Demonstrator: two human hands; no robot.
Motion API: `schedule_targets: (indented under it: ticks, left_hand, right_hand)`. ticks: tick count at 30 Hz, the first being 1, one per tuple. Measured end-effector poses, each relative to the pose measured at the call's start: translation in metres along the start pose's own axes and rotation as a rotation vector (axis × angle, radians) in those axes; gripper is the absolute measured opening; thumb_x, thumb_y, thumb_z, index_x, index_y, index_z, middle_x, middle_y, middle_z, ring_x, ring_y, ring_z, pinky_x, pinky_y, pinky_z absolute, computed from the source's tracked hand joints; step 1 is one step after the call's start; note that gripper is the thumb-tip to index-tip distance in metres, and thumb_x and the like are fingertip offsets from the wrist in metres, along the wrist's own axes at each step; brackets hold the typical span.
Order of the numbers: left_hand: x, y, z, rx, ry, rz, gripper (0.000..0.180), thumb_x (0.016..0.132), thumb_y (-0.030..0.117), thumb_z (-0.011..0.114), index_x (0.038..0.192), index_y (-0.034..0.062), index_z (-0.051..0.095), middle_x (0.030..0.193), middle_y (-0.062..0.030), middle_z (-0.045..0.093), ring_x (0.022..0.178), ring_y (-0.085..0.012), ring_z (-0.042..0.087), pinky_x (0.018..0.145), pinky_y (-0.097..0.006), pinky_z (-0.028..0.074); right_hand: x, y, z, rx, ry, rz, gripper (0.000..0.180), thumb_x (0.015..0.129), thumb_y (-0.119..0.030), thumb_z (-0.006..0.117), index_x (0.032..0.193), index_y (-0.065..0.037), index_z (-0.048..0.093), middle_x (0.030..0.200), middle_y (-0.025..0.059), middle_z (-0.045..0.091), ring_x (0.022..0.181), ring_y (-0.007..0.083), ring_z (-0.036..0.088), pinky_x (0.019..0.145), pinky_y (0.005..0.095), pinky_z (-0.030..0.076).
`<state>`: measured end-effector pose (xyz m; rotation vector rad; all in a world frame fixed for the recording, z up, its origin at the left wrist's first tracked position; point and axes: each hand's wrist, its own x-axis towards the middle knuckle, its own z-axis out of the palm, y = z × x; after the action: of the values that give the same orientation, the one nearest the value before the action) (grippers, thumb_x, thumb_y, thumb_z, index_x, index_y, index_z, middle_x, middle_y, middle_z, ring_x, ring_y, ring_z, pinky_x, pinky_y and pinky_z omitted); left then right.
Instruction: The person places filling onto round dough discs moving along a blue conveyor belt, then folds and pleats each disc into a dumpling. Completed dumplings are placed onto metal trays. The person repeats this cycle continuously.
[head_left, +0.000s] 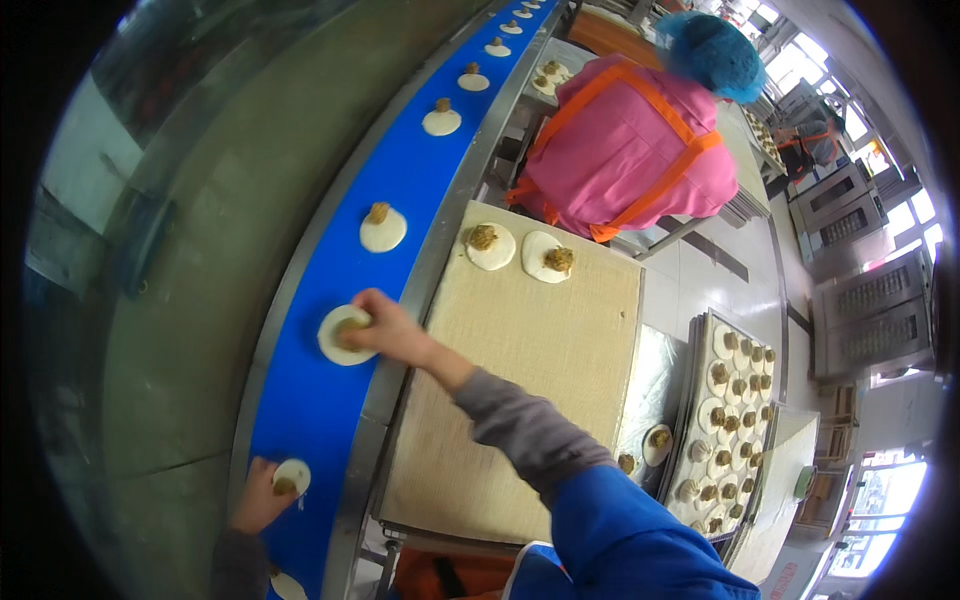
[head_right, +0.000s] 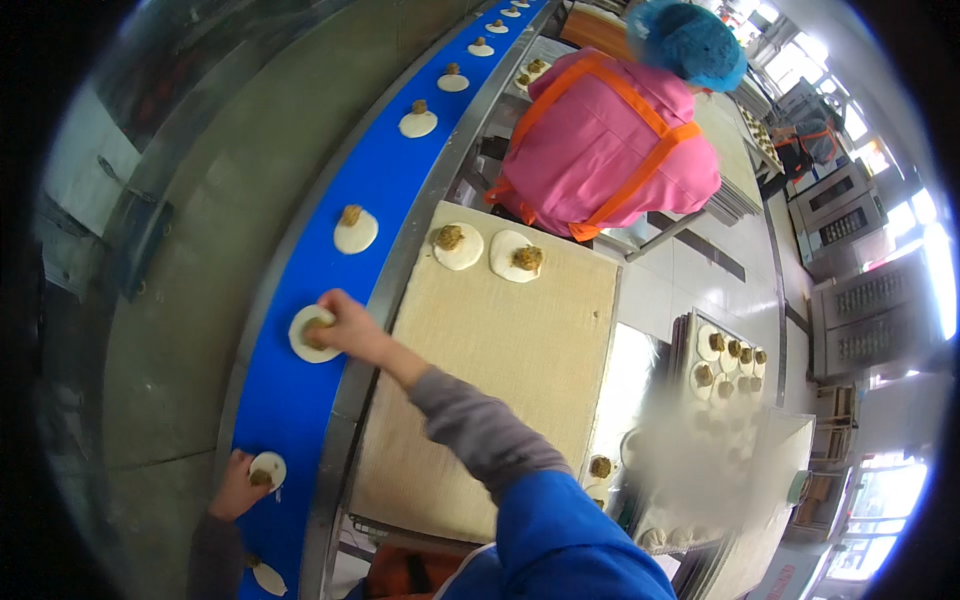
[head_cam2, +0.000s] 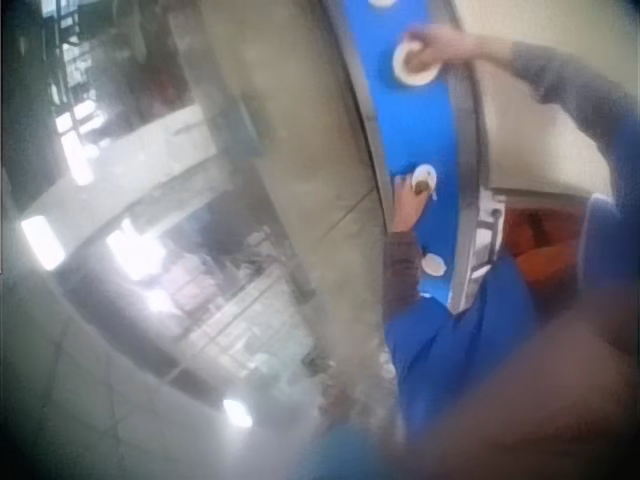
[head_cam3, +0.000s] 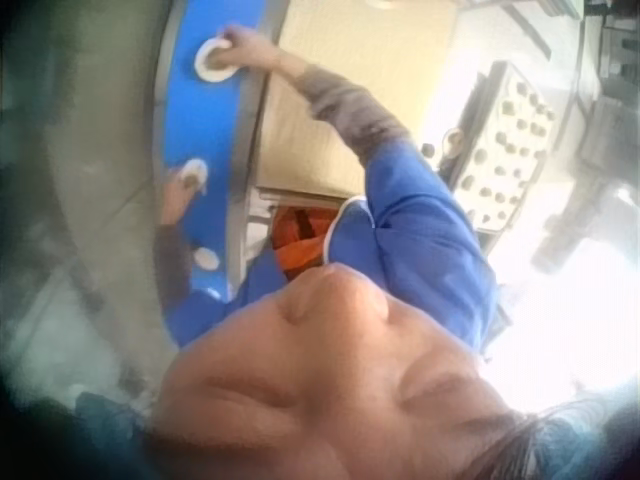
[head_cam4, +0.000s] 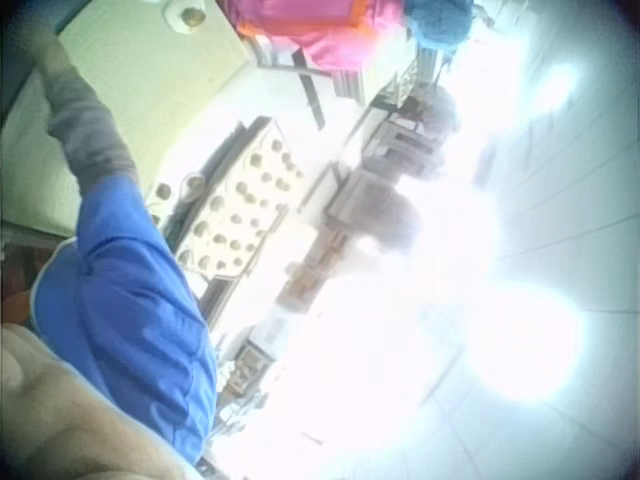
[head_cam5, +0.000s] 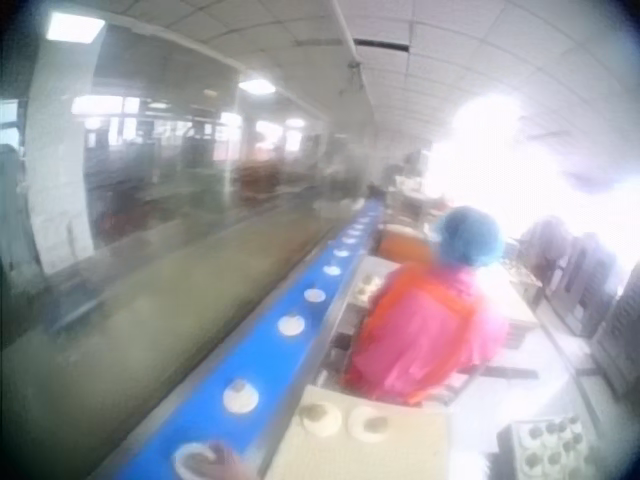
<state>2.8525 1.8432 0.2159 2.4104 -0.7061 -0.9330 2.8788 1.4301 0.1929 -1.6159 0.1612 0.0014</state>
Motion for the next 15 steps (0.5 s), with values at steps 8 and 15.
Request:
schedule_targets:
  ticks: [8, 15]
  left_hand:
    - [-0.018, 0.118, -0.016, -0.341, 0.017, 0.168, 0.034, 0.086, 0.000, 0.056, 0.119, -0.0043, 0.058, 0.121, -0.0149, 0.059, 0.110, -0.0254, 0.060, 0.096, -0.033, 0.048]
    - [0.114, 0.266, 0.091, -1.335, -0.395, -0.041, 0.043, 0.102, 0.004, 0.047, 0.145, 0.0070, 0.044, 0.138, -0.0093, 0.053, 0.128, -0.0214, 0.051, 0.107, -0.042, 0.043]
  right_hand:
    - [-0.165, -0.015, -0.294, 0.564, 0.530, 0.183, 0.039, 0.103, -0.020, 0.054, 0.138, -0.003, 0.048, 0.126, 0.0092, 0.062, 0.114, 0.0195, 0.062, 0.095, 0.0374, 0.054]
    - [-0.142, 0.026, -0.361, 0.142, 0.451, 0.278, 0.041, 0.098, -0.023, 0.062, 0.131, 0.001, 0.056, 0.124, 0.0122, 0.063, 0.111, 0.0242, 0.063, 0.092, 0.0339, 0.051]
